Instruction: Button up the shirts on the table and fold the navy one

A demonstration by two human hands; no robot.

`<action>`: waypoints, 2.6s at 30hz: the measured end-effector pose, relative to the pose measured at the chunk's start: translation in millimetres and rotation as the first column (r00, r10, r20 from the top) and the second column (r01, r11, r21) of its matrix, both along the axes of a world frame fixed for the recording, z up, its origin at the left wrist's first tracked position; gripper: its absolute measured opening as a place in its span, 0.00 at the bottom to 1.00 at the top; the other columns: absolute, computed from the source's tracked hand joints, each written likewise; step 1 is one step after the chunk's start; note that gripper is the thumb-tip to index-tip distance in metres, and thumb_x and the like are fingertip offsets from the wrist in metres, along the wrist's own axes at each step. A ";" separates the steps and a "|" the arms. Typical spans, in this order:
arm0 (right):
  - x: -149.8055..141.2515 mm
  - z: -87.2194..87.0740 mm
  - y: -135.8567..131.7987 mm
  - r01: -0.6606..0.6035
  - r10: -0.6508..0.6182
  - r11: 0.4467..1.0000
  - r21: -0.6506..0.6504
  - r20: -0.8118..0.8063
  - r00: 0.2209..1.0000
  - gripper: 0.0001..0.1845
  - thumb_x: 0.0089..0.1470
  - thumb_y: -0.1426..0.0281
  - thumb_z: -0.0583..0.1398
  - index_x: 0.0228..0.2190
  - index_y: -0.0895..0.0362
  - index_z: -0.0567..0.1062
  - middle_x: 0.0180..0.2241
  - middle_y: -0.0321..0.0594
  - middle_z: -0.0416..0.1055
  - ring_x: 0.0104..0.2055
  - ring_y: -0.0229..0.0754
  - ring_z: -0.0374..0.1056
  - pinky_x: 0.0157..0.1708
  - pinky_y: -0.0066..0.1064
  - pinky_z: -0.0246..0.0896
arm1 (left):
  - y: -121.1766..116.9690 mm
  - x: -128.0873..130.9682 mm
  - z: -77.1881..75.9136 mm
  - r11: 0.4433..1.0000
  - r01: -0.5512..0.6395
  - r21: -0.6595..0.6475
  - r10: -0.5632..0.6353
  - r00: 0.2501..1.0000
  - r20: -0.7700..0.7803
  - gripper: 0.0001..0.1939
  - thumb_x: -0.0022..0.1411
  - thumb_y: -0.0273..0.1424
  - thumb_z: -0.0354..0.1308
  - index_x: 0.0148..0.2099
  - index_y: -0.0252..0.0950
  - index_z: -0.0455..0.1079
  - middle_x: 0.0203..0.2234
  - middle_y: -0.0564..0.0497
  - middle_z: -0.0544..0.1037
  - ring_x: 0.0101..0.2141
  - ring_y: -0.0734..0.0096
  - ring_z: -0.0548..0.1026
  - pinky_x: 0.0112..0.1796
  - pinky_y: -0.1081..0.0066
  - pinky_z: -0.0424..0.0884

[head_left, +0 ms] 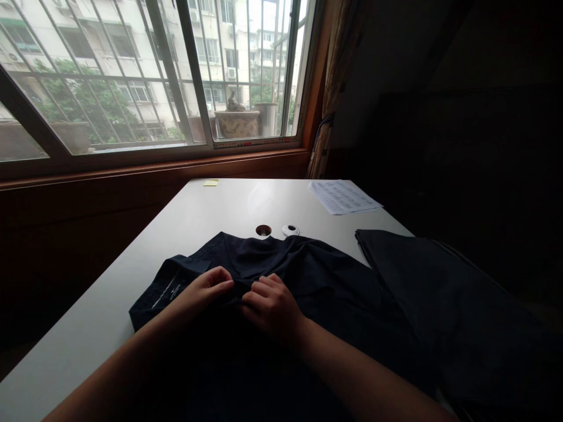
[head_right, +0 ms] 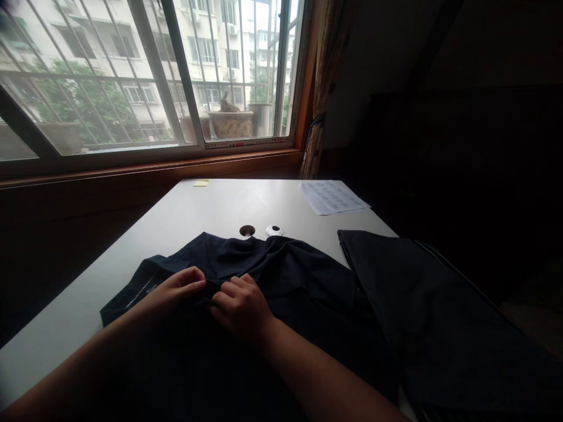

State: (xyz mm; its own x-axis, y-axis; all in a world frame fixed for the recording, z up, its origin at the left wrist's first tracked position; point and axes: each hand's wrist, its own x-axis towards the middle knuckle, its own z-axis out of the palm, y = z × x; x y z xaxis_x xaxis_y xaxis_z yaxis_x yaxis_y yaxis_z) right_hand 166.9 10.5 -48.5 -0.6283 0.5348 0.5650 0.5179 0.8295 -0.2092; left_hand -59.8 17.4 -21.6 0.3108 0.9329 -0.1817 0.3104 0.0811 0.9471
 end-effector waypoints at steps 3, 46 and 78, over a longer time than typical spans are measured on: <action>-0.2 -1.8 0.7 -0.006 0.006 1.000 0.012 -0.028 1.000 0.11 0.62 0.64 0.59 0.30 0.55 0.75 0.28 0.37 0.71 0.34 0.42 0.63 0.38 0.37 0.49 | 0.4 0.6 0.9 1.000 0.000 0.018 -0.001 1.000 0.021 0.16 0.60 0.42 0.64 0.43 0.36 0.71 0.34 0.53 0.74 0.37 0.69 0.71 0.40 0.71 0.66; 0.9 1.4 -1.4 0.028 -0.025 0.997 0.070 -0.036 0.999 0.12 0.61 0.63 0.59 0.28 0.54 0.74 0.24 0.36 0.68 0.34 0.42 0.61 0.38 0.38 0.48 | -4.8 2.3 3.5 0.919 -0.268 0.289 0.292 0.955 -0.044 0.13 0.60 0.39 0.60 0.43 0.37 0.69 0.35 0.50 0.76 0.35 0.64 0.74 0.35 0.69 0.70; 19.1 1.8 17.2 0.178 -0.231 0.961 -0.210 -0.265 0.936 0.05 0.58 0.75 0.59 0.35 0.54 0.75 0.35 0.42 0.73 0.41 0.47 0.67 0.46 0.41 0.63 | -6.6 0.0 3.8 0.801 -0.173 0.573 0.393 0.874 -0.286 0.08 0.64 0.35 0.55 0.41 0.40 0.73 0.37 0.48 0.74 0.37 0.61 0.72 0.41 0.62 0.70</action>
